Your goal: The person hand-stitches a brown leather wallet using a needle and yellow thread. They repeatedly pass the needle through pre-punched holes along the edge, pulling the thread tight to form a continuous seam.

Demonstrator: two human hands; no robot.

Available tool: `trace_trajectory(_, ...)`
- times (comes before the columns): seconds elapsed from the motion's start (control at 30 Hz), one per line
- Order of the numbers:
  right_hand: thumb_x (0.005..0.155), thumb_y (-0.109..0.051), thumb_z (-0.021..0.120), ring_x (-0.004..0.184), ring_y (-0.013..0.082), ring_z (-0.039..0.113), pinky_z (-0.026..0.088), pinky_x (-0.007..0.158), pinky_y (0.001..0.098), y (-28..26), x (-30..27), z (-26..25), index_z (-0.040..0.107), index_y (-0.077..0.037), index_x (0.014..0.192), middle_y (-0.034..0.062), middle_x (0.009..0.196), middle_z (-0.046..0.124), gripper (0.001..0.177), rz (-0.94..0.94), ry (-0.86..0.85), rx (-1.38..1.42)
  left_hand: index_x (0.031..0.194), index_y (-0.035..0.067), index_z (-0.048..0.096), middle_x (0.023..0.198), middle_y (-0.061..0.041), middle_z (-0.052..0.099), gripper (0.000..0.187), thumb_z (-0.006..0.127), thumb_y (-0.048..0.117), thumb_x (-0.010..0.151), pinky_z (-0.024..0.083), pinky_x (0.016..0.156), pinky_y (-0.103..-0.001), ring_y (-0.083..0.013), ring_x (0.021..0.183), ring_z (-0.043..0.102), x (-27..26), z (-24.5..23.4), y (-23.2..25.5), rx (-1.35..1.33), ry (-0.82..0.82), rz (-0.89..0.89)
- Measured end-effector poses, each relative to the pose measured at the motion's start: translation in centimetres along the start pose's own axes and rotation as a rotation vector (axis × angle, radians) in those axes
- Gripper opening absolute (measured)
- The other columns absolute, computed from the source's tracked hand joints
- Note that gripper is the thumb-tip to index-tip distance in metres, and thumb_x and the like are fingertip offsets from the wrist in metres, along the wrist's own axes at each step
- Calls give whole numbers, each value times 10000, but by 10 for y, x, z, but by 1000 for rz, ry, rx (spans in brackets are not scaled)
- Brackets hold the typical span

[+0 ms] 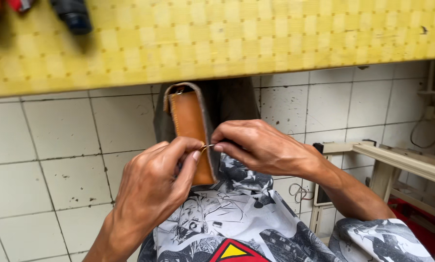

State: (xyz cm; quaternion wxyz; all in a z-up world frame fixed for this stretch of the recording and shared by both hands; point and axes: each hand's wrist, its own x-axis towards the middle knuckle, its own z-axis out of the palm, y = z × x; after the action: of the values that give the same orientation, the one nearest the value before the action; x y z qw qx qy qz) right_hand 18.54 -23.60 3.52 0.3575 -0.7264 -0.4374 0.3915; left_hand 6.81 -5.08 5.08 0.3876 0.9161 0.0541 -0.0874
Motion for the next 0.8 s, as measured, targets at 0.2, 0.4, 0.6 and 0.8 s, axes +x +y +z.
trace_trajectory(0.2,1005,-297,434,604,257,522,423,595,373,-2,2,0,505,-113,960,47,729,576,202,161,-99,-8,1002,169,529,828,64,728,109,538,193,896,460,496,-479,-276,704,671,3,2,2,20,-171,-91)
trace_trajectory(0.4,992,-270,488,592,243,526,426,563,363,4,3,4,513,-93,950,45,754,582,184,49,-28,-7,1069,226,545,672,62,700,163,532,239,907,468,521,-461,-296,586,642,4,-3,3,-26,-268,-202)
trace_trajectory(0.6,985,-241,518,621,211,562,461,577,329,17,-1,14,548,-62,963,43,788,598,183,-74,88,-24,984,199,633,553,30,629,126,556,185,886,437,490,-404,-253,485,601,2,-4,0,-52,-183,-177)
trace_trajectory(0.8,969,-165,561,677,203,627,501,605,297,25,-7,31,577,-29,972,66,835,645,136,-131,254,-22,993,272,644,624,36,696,155,528,245,893,458,522,-456,-317,603,639,9,-1,-1,-10,-256,-214)
